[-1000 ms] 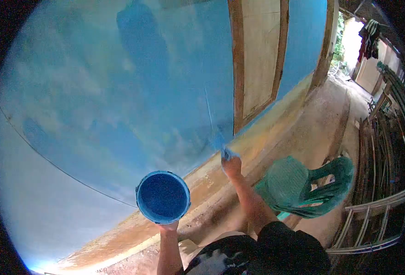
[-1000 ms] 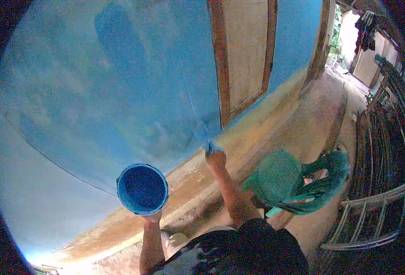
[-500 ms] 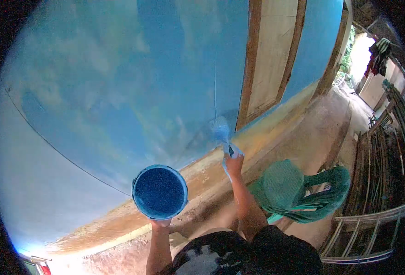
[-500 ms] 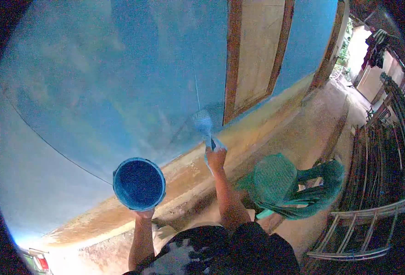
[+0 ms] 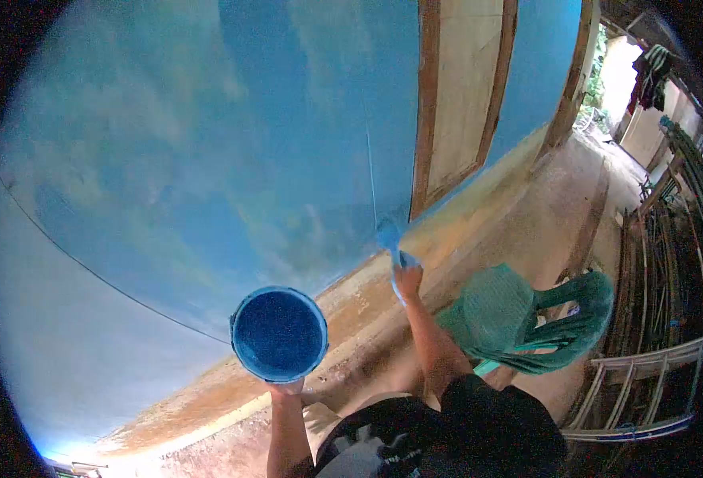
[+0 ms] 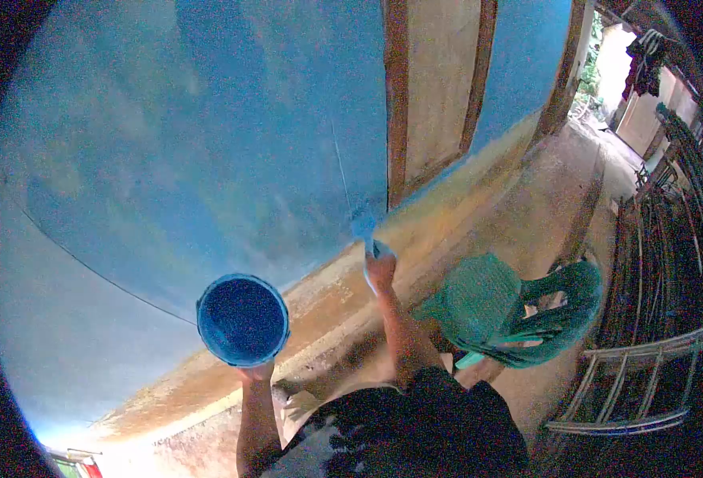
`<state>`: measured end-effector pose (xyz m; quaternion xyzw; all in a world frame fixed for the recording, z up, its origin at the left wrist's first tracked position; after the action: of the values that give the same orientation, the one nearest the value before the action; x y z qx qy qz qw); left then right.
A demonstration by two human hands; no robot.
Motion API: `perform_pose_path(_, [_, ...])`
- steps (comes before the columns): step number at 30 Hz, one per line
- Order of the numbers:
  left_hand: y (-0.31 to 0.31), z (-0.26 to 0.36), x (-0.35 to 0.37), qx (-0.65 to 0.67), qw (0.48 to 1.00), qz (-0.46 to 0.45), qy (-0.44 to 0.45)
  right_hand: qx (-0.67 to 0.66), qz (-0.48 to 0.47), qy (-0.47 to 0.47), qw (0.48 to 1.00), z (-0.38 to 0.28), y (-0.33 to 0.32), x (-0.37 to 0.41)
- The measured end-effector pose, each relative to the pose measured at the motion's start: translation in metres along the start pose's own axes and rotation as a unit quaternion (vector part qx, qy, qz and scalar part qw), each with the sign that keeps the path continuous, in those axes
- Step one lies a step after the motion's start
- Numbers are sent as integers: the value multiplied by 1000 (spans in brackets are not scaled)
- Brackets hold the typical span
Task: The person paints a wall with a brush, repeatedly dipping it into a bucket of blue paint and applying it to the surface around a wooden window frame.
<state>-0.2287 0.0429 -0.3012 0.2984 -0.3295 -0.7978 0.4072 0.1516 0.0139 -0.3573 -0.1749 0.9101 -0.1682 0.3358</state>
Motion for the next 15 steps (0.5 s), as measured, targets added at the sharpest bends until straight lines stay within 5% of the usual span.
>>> perform_pose_path(2, [-5,-1,-1,8,1000,5,-2,-78,40,-68,994,-10,-21,0])
perform_pose_path(4, [-13,-4,-2,18,1000,15,-6,-127,10,165,978,46,-13,9])
perform_pose_path(5, [-18,-5,-2,24,999,24,-9,-126,7,164,978,58,-7,10])
perform_pose_path(7, [-26,-8,-2,35,999,37,-14,123,-58,87,987,76,20,5])
perform_pose_path(8, [-30,-10,-2,40,998,43,-17,115,-93,39,988,69,34,0])
perform_pose_path(12, [-44,-15,-2,50,996,67,-29,13,-108,63,992,12,41,-30])
perform_pose_path(15, [-52,-18,-1,60,993,88,-41,111,-70,-46,990,-107,-24,-57])
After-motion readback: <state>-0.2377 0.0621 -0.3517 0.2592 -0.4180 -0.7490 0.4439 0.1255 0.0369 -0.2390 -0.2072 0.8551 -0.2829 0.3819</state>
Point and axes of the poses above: each hand's wrist, its own x-axis away from the middle knuckle, its own y-axis out of the palm, z = x × y, the point moved 8 cm from there along -x, towards the middle knuckle, and after that the axes turned 1 degree about -z, right-handed, at the moved point
